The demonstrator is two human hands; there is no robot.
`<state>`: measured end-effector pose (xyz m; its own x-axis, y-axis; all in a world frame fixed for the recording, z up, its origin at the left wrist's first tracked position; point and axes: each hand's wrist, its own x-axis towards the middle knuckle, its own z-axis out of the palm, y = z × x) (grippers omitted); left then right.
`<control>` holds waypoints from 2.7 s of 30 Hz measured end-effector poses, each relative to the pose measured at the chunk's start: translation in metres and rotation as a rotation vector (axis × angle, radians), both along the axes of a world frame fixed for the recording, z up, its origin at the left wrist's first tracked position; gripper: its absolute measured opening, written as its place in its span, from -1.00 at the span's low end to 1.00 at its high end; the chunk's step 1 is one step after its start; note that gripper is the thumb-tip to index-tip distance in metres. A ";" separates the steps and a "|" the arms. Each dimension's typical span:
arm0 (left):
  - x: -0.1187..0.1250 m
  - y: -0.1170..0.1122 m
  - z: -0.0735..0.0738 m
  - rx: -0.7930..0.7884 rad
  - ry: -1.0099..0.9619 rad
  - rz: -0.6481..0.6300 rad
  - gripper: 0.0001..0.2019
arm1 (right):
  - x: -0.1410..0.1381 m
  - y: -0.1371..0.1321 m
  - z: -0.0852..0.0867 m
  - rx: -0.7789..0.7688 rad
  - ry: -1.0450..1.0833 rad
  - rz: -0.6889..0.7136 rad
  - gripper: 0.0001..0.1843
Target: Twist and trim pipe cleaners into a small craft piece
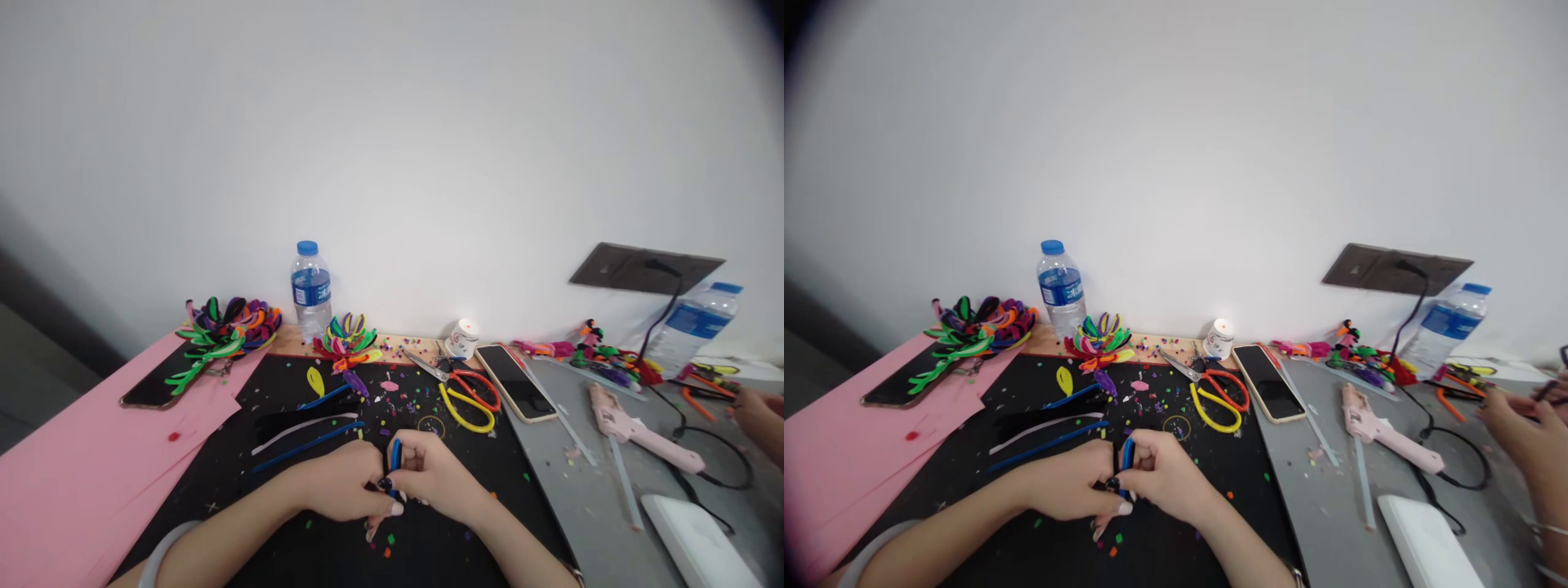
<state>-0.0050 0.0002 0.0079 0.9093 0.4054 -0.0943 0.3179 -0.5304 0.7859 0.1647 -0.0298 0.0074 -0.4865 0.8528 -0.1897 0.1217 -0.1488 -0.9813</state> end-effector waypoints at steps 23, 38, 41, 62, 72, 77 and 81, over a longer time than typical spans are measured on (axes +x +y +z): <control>0.008 0.003 -0.010 -0.057 -0.146 0.307 -0.67 | 0.008 0.012 -0.002 -0.047 0.091 -0.327 -0.88; 0.006 0.005 -0.002 0.087 -0.364 0.538 -0.66 | 0.012 0.015 -0.003 -0.127 0.324 -0.409 -0.73; 0.006 0.007 -0.004 0.052 -0.374 0.581 -0.68 | 0.012 0.016 -0.005 -0.110 0.316 -0.445 -0.73; 0.007 0.004 -0.006 -0.079 -0.517 0.780 -0.76 | 0.009 0.016 -0.010 -0.056 0.342 -0.434 -0.73; 0.008 0.009 -0.013 -0.176 -0.450 0.720 -0.81 | 0.012 0.017 -0.011 0.052 0.196 -0.457 -0.76; 0.008 0.006 -0.011 -0.154 -0.458 0.767 -0.74 | 0.005 0.013 -0.007 0.084 0.133 -0.398 -0.76; 0.010 0.002 -0.009 -0.117 -0.490 0.833 -0.73 | 0.000 0.008 -0.009 0.095 0.142 -0.400 -0.75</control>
